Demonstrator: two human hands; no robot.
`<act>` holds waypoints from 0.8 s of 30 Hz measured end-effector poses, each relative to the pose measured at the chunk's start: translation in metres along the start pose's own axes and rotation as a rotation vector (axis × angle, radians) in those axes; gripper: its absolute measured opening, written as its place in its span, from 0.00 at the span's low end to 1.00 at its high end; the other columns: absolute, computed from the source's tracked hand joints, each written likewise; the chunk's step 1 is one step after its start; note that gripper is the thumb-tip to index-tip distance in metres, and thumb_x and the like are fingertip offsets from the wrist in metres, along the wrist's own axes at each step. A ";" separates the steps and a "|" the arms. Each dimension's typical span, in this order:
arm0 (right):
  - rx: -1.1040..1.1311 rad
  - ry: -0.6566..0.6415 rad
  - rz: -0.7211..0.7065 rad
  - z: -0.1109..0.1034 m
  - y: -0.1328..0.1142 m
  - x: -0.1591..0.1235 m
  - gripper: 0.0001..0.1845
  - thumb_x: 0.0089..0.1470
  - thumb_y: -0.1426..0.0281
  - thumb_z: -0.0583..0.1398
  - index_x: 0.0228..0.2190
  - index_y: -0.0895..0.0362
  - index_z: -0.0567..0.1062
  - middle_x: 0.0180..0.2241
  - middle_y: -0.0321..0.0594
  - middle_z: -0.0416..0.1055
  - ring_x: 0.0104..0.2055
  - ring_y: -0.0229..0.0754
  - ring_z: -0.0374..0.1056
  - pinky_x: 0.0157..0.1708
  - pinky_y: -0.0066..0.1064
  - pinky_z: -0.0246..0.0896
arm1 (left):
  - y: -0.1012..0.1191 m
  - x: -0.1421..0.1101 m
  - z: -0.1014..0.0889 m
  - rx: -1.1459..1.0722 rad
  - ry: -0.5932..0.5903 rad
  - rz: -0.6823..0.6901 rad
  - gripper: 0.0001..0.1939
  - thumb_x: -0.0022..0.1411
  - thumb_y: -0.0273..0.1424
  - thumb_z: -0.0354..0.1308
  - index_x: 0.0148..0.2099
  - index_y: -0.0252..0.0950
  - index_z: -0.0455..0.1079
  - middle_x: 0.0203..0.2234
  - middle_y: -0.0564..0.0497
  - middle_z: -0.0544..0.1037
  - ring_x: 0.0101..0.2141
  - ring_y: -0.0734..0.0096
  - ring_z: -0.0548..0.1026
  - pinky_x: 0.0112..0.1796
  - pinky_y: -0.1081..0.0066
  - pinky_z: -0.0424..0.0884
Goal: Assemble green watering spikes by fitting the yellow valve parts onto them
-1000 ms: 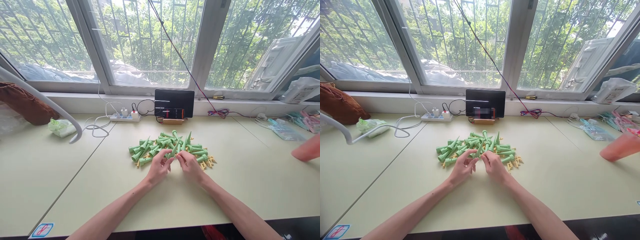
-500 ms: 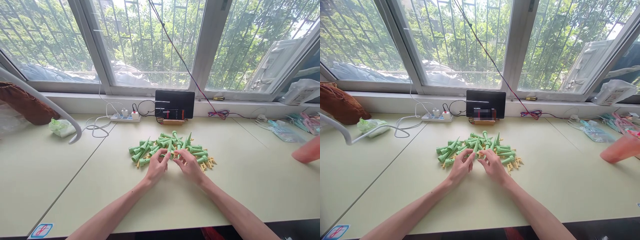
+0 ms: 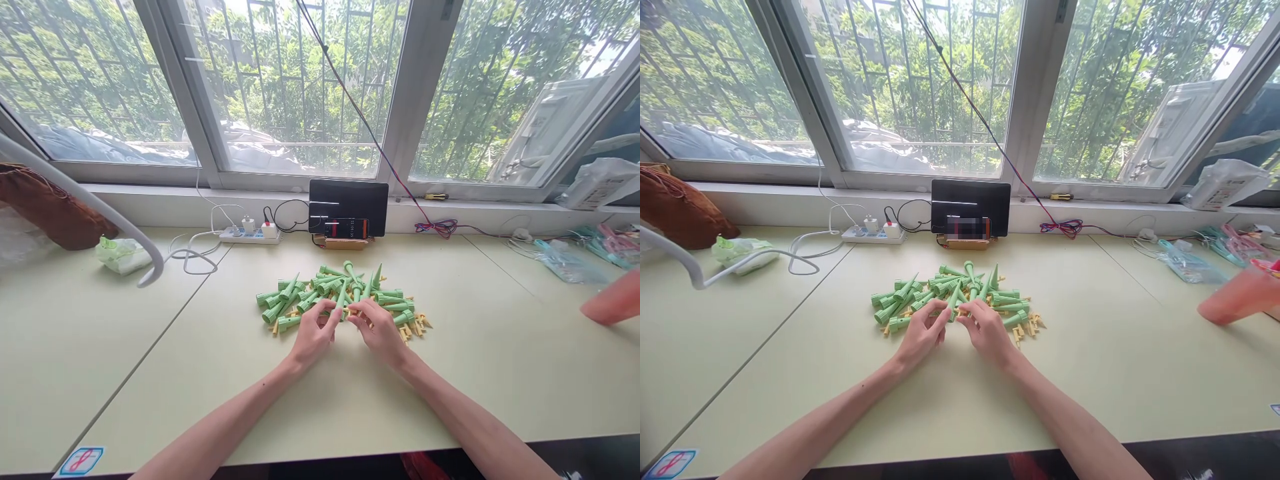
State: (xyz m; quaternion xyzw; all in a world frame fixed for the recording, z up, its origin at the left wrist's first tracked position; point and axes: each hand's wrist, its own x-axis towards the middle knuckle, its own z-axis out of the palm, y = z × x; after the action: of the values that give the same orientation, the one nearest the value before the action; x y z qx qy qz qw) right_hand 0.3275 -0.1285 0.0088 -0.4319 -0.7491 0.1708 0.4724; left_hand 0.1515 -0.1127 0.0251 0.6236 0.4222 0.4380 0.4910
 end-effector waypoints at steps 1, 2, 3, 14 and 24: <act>0.001 0.001 0.002 0.000 0.001 0.000 0.09 0.65 0.65 0.55 0.41 0.54 0.73 0.34 0.41 0.71 0.28 0.40 0.66 0.29 0.31 0.63 | 0.000 0.000 0.000 0.008 -0.007 0.007 0.17 0.62 0.46 0.57 0.39 0.36 0.67 0.22 0.56 0.71 0.16 0.79 0.66 0.18 0.76 0.64; 0.002 0.003 0.005 0.000 0.001 -0.001 0.09 0.65 0.65 0.55 0.40 0.54 0.73 0.33 0.41 0.72 0.28 0.40 0.66 0.29 0.31 0.63 | 0.000 -0.001 0.000 0.017 -0.015 0.015 0.17 0.62 0.46 0.57 0.39 0.36 0.67 0.22 0.56 0.70 0.16 0.79 0.66 0.18 0.76 0.64; 0.003 0.006 0.008 0.000 0.002 -0.001 0.08 0.65 0.65 0.55 0.39 0.55 0.73 0.32 0.40 0.72 0.28 0.39 0.66 0.29 0.30 0.62 | 0.000 -0.001 0.000 0.026 -0.025 0.022 0.16 0.62 0.45 0.57 0.39 0.36 0.67 0.22 0.56 0.70 0.17 0.79 0.66 0.19 0.76 0.65; 0.021 0.003 0.089 -0.001 0.000 -0.001 0.16 0.67 0.67 0.50 0.27 0.55 0.67 0.21 0.33 0.62 0.22 0.37 0.58 0.25 0.29 0.53 | -0.009 -0.002 0.000 0.062 -0.093 0.092 0.18 0.63 0.42 0.58 0.50 0.36 0.68 0.19 0.57 0.68 0.19 0.74 0.71 0.19 0.75 0.68; 0.030 0.033 0.107 -0.001 -0.002 0.002 0.16 0.67 0.66 0.50 0.27 0.56 0.67 0.21 0.33 0.62 0.22 0.36 0.57 0.25 0.28 0.52 | -0.002 -0.003 0.002 0.061 -0.092 0.052 0.19 0.63 0.43 0.57 0.52 0.37 0.68 0.19 0.57 0.68 0.18 0.74 0.71 0.18 0.76 0.67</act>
State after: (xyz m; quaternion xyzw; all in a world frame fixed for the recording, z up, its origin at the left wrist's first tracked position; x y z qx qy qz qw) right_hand 0.3271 -0.1285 0.0112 -0.4672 -0.7143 0.1999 0.4813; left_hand 0.1520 -0.1158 0.0227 0.6685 0.3959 0.4086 0.4791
